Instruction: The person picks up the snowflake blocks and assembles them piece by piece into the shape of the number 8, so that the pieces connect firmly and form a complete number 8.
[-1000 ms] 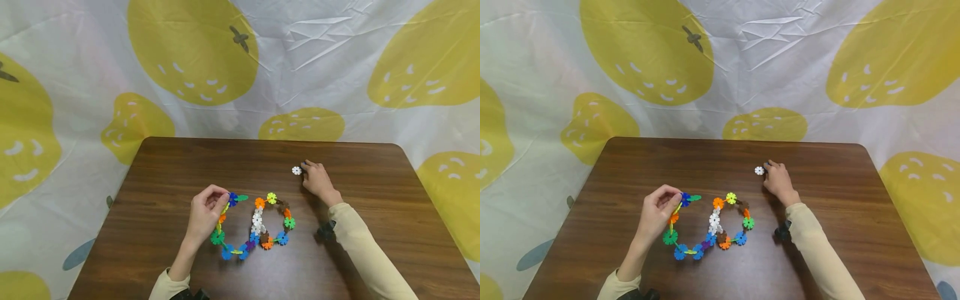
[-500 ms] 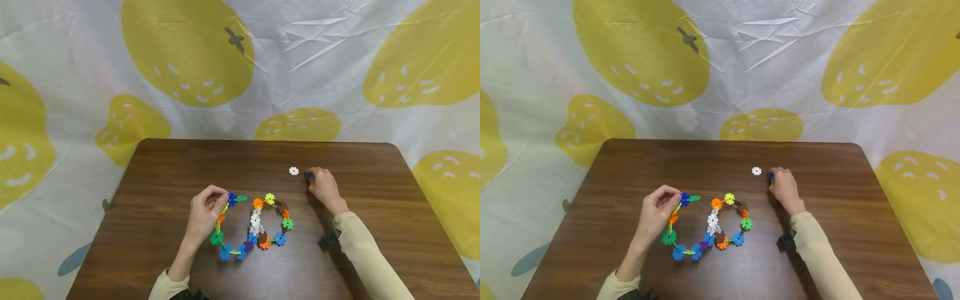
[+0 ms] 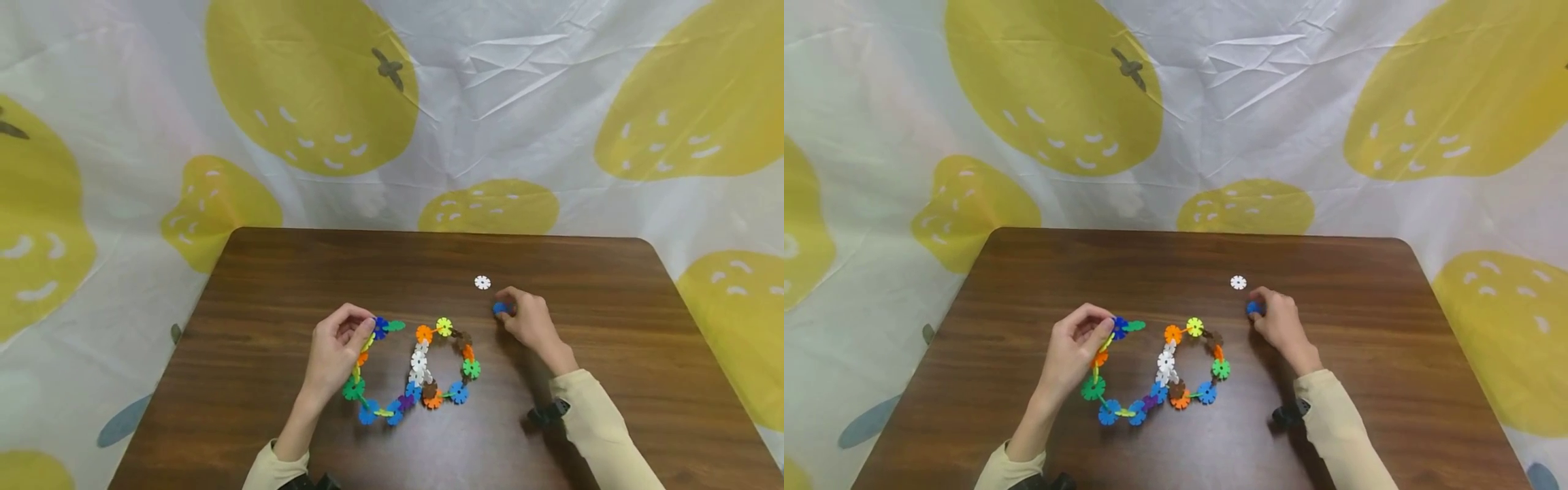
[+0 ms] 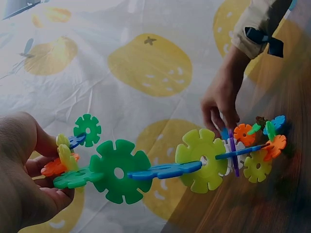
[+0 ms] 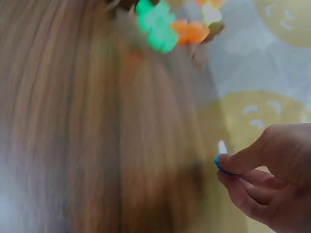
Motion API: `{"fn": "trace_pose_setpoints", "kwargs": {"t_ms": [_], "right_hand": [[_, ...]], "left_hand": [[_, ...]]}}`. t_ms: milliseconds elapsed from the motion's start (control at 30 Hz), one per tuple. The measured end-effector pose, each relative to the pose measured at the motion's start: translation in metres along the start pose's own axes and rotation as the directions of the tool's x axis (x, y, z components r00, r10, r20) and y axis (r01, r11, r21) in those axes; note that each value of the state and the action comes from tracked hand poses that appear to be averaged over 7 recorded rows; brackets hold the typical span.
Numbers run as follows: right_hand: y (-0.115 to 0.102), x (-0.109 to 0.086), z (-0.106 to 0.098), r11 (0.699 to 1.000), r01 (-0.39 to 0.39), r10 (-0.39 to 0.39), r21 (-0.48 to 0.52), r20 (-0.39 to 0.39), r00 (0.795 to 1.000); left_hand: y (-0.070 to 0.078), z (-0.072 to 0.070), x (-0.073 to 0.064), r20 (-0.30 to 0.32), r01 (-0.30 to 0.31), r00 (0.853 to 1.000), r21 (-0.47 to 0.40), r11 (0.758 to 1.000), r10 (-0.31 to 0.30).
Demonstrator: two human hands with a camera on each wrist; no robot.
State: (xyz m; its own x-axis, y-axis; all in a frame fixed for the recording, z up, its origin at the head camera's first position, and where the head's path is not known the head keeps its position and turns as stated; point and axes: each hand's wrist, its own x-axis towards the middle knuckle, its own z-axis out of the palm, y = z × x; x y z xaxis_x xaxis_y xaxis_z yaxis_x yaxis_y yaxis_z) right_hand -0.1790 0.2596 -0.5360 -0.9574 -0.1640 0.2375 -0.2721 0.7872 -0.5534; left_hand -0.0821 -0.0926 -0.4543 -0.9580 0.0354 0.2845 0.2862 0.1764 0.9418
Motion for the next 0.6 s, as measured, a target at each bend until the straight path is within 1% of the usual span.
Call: {"fn": "trace_pose_setpoints", "kwargs": {"t_ms": [100, 167, 233, 333, 500, 600], "right_hand": [[-0.014, -0.004, -0.004, 0.996, -0.016, 0.017, 0.088, -0.012, 1.000], [-0.027, -0.007, -0.008, 0.987, -0.012, 0.015, 0.162, -0.019, 1.000], [-0.043, -0.009, -0.013, 0.974, 0.010, -0.004, 0.226, -0.029, 1.000], [-0.067, -0.012, -0.019, 0.947, 0.057, -0.048, 0.317, -0.038, 0.998], [-0.096, -0.018, -0.024, 0.909, 0.106, -0.100, 0.403, -0.035, 0.994], [-0.110, -0.022, -0.024, 0.889, 0.115, -0.118, 0.443, -0.020, 0.993]], "left_hand": [[-0.001, 0.000, -0.001, 0.002, -0.005, 1.000, 0.000, 1.000, 0.005], [-0.001, 0.000, -0.001, 0.000, -0.009, 1.000, -0.002, 1.000, 0.009], [-0.001, -0.001, -0.001, -0.002, -0.015, 1.000, -0.004, 1.000, 0.015], [-0.001, -0.001, 0.000, 0.001, -0.021, 1.000, -0.008, 1.000, 0.021], [0.000, -0.001, 0.000, 0.007, -0.026, 1.000, -0.006, 1.000, 0.026], [0.000, -0.002, 0.001, 0.007, -0.027, 1.000, -0.005, 1.000, 0.027]]}}
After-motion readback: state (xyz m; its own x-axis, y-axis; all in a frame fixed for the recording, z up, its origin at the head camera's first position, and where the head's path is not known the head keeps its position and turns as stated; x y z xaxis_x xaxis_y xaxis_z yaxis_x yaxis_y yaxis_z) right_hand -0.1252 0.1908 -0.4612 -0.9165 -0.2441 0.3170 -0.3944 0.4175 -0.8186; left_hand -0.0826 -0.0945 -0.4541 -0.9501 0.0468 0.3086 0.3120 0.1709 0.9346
